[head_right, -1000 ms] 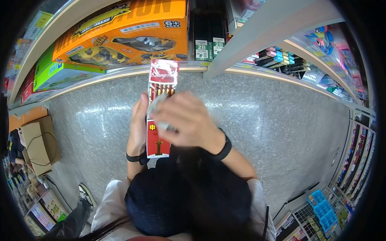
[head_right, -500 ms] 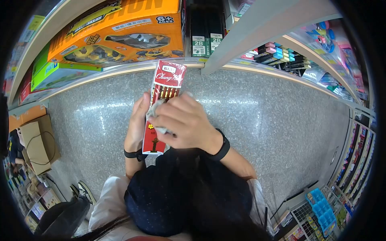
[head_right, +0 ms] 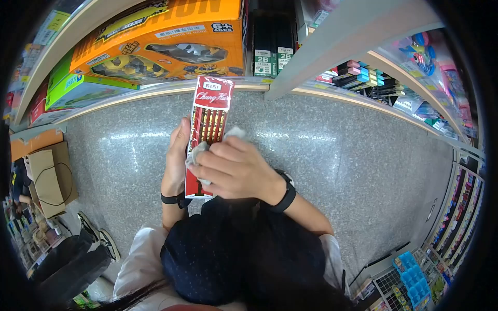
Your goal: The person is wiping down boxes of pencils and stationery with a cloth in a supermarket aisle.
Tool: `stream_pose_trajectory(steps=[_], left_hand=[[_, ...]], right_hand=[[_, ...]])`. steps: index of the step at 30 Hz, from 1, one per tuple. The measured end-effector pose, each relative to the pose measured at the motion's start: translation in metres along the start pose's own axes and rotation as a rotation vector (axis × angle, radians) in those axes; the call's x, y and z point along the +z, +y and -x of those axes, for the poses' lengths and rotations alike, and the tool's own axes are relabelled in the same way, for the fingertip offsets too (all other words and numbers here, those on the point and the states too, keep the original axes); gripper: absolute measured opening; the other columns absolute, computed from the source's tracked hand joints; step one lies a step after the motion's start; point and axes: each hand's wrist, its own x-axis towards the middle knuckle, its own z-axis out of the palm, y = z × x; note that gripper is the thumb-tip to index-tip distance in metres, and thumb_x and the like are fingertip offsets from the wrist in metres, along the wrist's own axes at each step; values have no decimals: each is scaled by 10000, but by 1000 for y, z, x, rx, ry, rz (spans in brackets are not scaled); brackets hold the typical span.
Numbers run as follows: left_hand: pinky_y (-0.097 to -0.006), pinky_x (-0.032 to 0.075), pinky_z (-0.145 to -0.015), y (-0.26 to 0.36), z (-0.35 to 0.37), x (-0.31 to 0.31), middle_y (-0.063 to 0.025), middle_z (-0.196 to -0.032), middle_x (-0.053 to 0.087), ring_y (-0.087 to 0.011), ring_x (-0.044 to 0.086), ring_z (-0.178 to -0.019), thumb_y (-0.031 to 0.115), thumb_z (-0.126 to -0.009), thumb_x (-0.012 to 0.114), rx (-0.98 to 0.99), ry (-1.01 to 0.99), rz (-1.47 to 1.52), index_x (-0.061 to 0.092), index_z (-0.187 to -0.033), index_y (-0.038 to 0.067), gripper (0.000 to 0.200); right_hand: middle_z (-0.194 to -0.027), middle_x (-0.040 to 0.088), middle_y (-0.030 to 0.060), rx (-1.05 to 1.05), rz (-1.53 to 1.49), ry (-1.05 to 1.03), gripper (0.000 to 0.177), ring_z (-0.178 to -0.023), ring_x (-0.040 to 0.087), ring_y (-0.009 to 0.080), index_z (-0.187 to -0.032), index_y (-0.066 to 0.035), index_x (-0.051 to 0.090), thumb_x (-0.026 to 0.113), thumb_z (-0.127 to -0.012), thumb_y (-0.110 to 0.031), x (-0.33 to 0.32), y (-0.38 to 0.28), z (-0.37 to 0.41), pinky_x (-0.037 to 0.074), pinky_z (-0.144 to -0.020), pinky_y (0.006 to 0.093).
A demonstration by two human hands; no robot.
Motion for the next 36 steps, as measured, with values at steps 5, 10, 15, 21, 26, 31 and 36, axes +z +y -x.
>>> stream_pose_trajectory(steps=[5, 10, 15, 21, 26, 31, 36], left_hand=[[-341, 565, -551, 7, 4, 5, -206, -920, 623, -285, 658, -641, 457, -953, 307, -142, -138, 206, 482, -1141, -53, 570], [-323, 553, -670, -7, 2, 6, -174, -958, 622, -232, 653, -776, 446, -956, 317, -50, 16, 138, 509, -1121, -30, 539], [-324, 553, -677, 0, 1, 6, -168, -943, 624, -228, 652, -785, 438, -957, 326, -22, 77, 123, 514, -1097, -30, 524], [-350, 566, -543, 6, 3, 9, -203, -852, 627, -275, 656, -633, 434, -960, 312, -147, -98, 146, 503, -1071, -54, 536], [-320, 543, -698, -3, -5, 0, -161, -947, 633, -210, 645, -791, 442, -964, 313, 2, 20, 157, 548, -1066, -22, 530], [-323, 539, -714, -2, -8, 3, -144, -961, 632, -195, 642, -815, 433, -964, 325, 11, 155, 192, 547, -1095, -1, 505], [-269, 528, -657, 3, -7, -1, -165, -913, 639, -152, 633, -726, 442, -972, 280, 38, 110, 136, 512, -1096, -8, 522]], right_hand=[[-864, 576, 22, 193, 196, 227, 273, -779, 530, 197, -866, -96, 643, 703, -601, -98, -29, 34, -20, 414, -663, 312], [-803, 591, 36, 216, 39, 197, 242, -773, 552, 202, -833, -79, 639, 696, -599, -56, -21, 12, -10, 429, -682, 312], [-849, 591, 33, 164, 56, 135, 249, -750, 544, 193, -851, -88, 641, 703, -610, -73, -17, 17, -9, 417, -640, 320], [-842, 585, 40, 253, 238, 302, 282, -738, 528, 196, -878, -79, 639, 700, -602, -79, -18, 20, -13, 411, -647, 318], [-862, 604, -12, 28, -84, -26, 265, -742, 537, 157, -856, -122, 665, 713, -595, -116, 6, -8, -1, 410, -664, 295], [-835, 596, 5, 160, 51, 158, 250, -723, 527, 181, -845, -125, 654, 705, -603, -91, 0, 19, -12, 412, -645, 302], [-827, 574, -14, 7, -164, -14, 289, -698, 509, 185, -878, -155, 659, 719, -597, -123, 8, -5, 3, 409, -655, 316]])
